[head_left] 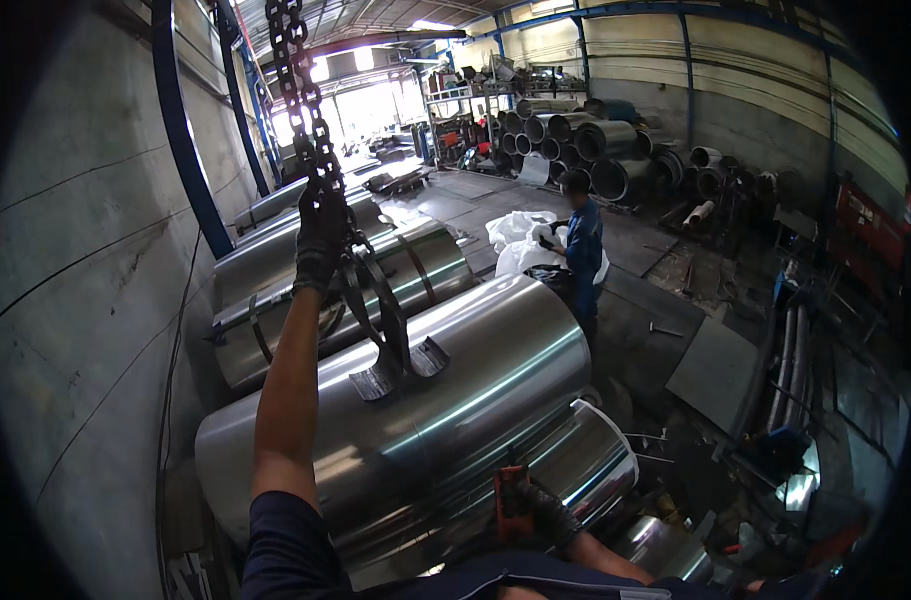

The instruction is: Operating an overhead crane to lift and relocate large polished metal cylinders on a fabrication floor.

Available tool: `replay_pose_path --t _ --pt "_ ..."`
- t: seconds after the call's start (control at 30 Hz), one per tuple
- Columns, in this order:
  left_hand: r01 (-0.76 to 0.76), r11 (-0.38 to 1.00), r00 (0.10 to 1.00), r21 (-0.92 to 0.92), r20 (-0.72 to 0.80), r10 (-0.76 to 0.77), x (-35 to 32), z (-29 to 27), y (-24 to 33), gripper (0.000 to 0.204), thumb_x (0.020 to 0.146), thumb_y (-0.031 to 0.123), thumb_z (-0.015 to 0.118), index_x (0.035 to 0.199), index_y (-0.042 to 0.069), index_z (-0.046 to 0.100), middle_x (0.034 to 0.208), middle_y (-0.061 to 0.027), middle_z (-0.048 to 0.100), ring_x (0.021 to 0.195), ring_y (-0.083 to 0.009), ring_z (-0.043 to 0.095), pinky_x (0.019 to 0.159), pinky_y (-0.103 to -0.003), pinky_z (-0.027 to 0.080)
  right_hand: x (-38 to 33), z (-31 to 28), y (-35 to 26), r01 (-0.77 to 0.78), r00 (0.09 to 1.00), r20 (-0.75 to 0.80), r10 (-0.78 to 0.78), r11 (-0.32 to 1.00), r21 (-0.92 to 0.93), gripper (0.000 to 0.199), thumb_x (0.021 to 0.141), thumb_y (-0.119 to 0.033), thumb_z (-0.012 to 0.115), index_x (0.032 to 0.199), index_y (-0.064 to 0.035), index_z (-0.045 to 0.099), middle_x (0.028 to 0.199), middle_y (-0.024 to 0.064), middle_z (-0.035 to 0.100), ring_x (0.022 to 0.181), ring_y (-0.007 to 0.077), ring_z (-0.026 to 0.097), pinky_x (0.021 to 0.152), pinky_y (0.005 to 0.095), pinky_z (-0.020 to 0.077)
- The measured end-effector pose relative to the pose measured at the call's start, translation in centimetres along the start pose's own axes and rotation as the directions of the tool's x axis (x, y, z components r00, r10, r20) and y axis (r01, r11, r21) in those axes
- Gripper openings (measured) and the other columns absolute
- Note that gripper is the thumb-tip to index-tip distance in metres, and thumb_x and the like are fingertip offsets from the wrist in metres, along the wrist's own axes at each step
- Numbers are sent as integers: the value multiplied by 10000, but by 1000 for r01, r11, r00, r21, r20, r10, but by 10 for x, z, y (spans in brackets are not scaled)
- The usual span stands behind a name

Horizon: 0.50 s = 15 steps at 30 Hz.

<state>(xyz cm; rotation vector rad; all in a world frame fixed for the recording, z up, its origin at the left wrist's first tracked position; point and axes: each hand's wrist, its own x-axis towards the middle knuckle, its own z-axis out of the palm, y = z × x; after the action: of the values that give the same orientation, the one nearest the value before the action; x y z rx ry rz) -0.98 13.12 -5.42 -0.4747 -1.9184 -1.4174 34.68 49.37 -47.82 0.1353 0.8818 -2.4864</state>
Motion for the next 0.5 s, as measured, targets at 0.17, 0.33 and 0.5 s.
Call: replay_pose_path --t 0.17,0.33,0.5 --pt "114 976 993 -187 19 -113 -27 11 6 273 1005 176 643 1263 103 596 916 -70 730 736 -129 671 625 -285 530 -23 38 -22 -15 998 -57 16 1000 12 465 973 -335 696 1380 -156 559 1117 93 700 1001 263 700 825 466 597" --pt "103 979 990 173 -112 -84 -55 -19 42 389 857 394 812 1035 66 701 846 -86 724 770 -193 685 698 -382 537 -17 35 -10 -8 1000 -21 7 998 -60 486 972 -349 699 1383 -132 557 1128 95 699 996 266 704 831 460 597" --pt "33 851 998 525 27 -55 -100 -23 95 359 853 367 832 906 55 663 803 -46 685 715 -165 609 682 -364 508 -11 8 5 20 1000 -17 -22 996 -89 477 1004 -350 666 1406 -128 541 1179 63 681 1026 210 685 879 412 594"
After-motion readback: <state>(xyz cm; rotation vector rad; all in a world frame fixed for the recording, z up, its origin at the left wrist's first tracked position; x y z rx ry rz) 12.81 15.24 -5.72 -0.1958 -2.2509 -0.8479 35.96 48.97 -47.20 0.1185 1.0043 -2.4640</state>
